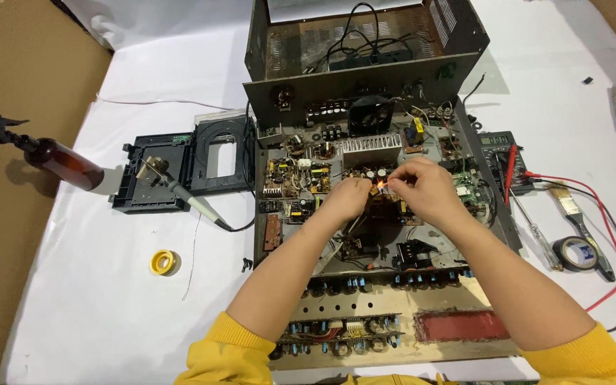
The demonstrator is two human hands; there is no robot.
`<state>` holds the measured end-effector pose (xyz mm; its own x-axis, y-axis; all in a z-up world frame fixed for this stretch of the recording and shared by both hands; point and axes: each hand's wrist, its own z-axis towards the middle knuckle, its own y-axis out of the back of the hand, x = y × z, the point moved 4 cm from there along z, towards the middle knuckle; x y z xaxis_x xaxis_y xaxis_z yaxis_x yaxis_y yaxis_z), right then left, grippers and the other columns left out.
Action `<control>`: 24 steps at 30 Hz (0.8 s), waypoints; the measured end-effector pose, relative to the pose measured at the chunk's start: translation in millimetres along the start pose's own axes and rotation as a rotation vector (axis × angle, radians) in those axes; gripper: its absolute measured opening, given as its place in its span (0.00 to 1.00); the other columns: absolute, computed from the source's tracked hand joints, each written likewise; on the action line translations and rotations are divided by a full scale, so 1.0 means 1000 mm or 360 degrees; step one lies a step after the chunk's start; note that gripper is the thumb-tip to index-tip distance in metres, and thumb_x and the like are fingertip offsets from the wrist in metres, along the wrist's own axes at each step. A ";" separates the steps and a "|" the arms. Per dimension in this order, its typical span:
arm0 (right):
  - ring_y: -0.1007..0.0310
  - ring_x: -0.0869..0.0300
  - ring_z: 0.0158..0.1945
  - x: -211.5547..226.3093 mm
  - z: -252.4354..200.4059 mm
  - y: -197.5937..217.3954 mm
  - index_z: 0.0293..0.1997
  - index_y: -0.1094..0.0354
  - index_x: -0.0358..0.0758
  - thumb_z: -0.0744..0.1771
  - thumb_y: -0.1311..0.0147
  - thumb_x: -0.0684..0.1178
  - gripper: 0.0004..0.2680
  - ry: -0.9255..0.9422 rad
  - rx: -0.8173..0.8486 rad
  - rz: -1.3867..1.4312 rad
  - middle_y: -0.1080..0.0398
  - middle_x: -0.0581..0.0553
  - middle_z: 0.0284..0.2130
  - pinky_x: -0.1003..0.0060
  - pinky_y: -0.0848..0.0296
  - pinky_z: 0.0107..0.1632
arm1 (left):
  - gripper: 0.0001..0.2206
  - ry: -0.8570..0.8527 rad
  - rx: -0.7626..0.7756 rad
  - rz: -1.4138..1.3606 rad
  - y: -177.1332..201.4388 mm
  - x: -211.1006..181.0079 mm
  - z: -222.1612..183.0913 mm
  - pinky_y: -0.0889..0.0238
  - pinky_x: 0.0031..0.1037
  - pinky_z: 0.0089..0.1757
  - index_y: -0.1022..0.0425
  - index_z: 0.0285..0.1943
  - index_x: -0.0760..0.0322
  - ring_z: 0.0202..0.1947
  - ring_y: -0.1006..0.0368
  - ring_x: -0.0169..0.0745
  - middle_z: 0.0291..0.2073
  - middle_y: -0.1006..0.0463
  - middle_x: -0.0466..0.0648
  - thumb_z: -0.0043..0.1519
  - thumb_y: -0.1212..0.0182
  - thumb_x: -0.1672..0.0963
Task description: Assembling and connecting internal components of an electronic device, including wiring and circuit board installation.
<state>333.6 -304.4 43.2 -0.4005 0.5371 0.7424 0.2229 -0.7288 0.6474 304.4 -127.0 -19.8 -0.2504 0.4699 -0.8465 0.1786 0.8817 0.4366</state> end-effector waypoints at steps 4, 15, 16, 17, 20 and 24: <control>0.23 0.53 0.36 -0.006 0.001 0.000 0.39 0.21 0.37 0.65 0.39 0.42 0.03 -0.0025 0.0001 -0.0015 0.25 0.41 0.33 0.60 0.25 0.39 | 0.21 -0.0031 -0.0019 -0.0008 -0.005 0.018 0.014 0.43 0.22 0.25 0.34 0.19 0.52 0.12 0.45 0.29 0.10 0.35 0.41 0.67 0.65 0.53; 0.24 0.53 0.36 -0.006 0.000 -0.001 0.39 0.20 0.38 0.65 0.38 0.44 0.03 -0.0021 0.0037 -0.0028 0.25 0.42 0.31 0.59 0.25 0.40 | 0.21 -0.0049 0.0011 0.0073 0.001 -0.002 -0.003 0.40 0.23 0.27 0.28 0.28 0.60 0.17 0.39 0.31 0.15 0.30 0.46 0.68 0.66 0.53; 0.23 0.51 0.38 -0.008 -0.001 -0.002 0.39 0.20 0.38 0.65 0.38 0.44 0.04 -0.0018 0.0048 -0.0047 0.24 0.41 0.31 0.57 0.25 0.43 | 0.22 -0.0046 0.0015 0.0087 0.000 0.002 -0.002 0.37 0.24 0.28 0.25 0.34 0.66 0.19 0.37 0.32 0.18 0.28 0.49 0.69 0.67 0.53; 0.23 0.49 0.39 -0.009 -0.001 -0.003 0.39 0.20 0.39 0.65 0.38 0.44 0.04 -0.0015 0.0060 -0.0066 0.24 0.40 0.31 0.55 0.25 0.45 | 0.24 -0.0043 0.0020 0.0100 -0.001 0.005 0.000 0.35 0.25 0.29 0.22 0.40 0.71 0.21 0.34 0.32 0.21 0.25 0.51 0.70 0.67 0.53; 0.23 0.50 0.41 -0.008 -0.002 -0.002 0.38 0.20 0.42 0.65 0.39 0.45 0.03 -0.0068 0.0059 -0.0109 0.23 0.43 0.31 0.56 0.26 0.48 | 0.27 0.0002 0.0003 0.0197 0.001 -0.015 -0.021 0.31 0.42 0.47 0.23 0.55 0.77 0.39 0.22 0.56 0.39 0.19 0.64 0.70 0.68 0.51; 0.22 0.46 0.43 0.003 -0.011 0.016 0.39 0.20 0.41 0.65 0.39 0.47 0.05 -0.0115 0.0093 -0.0286 0.22 0.42 0.32 0.50 0.28 0.53 | 0.33 -0.0086 0.0095 0.0144 0.005 -0.029 -0.034 0.47 0.60 0.63 0.35 0.71 0.75 0.67 0.38 0.75 0.63 0.30 0.72 0.73 0.75 0.45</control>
<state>325.7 -319.3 54.2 -0.3739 0.6868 0.6233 0.2059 -0.5938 0.7778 279.9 -135.1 16.7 -0.1790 0.5432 -0.8203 0.2550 0.8309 0.4946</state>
